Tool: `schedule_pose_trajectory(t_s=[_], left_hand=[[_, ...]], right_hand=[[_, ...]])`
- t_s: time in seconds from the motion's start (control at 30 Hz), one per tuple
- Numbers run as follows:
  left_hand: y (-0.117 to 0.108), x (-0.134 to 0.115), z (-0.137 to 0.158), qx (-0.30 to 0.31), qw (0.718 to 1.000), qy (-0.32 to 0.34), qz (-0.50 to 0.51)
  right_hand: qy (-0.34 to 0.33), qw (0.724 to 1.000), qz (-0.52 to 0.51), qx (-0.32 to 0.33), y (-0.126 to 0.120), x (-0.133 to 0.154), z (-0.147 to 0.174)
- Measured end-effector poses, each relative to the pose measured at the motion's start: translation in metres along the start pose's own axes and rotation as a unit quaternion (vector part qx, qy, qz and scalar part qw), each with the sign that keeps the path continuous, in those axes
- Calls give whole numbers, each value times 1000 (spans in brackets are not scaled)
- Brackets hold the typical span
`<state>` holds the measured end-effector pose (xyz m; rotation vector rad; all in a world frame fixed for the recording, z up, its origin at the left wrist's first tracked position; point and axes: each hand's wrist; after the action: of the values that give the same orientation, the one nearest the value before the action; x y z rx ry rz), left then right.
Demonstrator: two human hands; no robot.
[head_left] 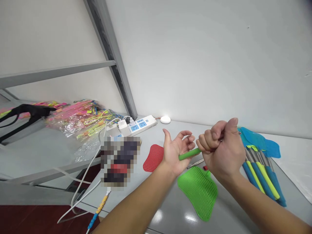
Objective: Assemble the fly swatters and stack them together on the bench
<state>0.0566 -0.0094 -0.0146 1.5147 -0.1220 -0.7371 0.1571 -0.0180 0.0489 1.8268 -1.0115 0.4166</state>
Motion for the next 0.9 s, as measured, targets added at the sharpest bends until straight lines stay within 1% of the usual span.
schedule_pose_trajectory(t_s=[0.13,0.27,0.37,0.43,0.47,0.5,0.53,0.57,0.63,0.67,0.7,0.73,0.77,0.83,0.9], left_hand=[[4,0,2,-17,1000,-9,-1],[3,-2,1,-8,1000,0,-16],[4,0,-1,-9,996,-16,-90],[6,4,-1,-17,983,0,-184],[7,7,0,-27,968,29,-248],[9,10,1,-43,943,70,-321],[10,13,3,-62,907,113,-401],[11,16,5,-81,860,151,-480],[12,20,8,-115,767,196,-600],[12,20,9,-127,733,208,-635],[11,20,10,-137,711,220,-654],[9,20,9,-147,698,237,-660],[7,18,9,-159,691,259,-656],[2,14,7,-186,684,306,-635],[-2,10,5,-218,675,341,-617]], right_hand=[[0,1000,11,11,2,-2,5],[2,1000,20,3,3,-3,6],[14,1000,27,1,1,-3,1],[26,999,35,2,-1,-3,-4],[33,999,40,2,-3,-2,-7],[41,998,43,3,-5,-2,-10],[47,998,45,4,-8,-1,-13],[52,997,48,8,-11,-1,-16],[62,995,73,34,-16,-1,-19],[65,990,107,58,-18,-1,-20],[66,981,156,90,-20,-1,-21],[66,966,216,128,-21,0,-21],[59,943,281,167,-22,1,-20],[22,888,397,231,-23,5,-15],[-25,833,472,288,-25,12,-5]])
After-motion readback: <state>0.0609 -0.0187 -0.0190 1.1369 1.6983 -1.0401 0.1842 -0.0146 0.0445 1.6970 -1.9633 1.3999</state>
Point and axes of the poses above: each hand's wrist, its own z-axis away from the middle knuckle, its own y-axis out of the palm, x = y × z, and after that the axes turned 12 degrees about -y, right-handed
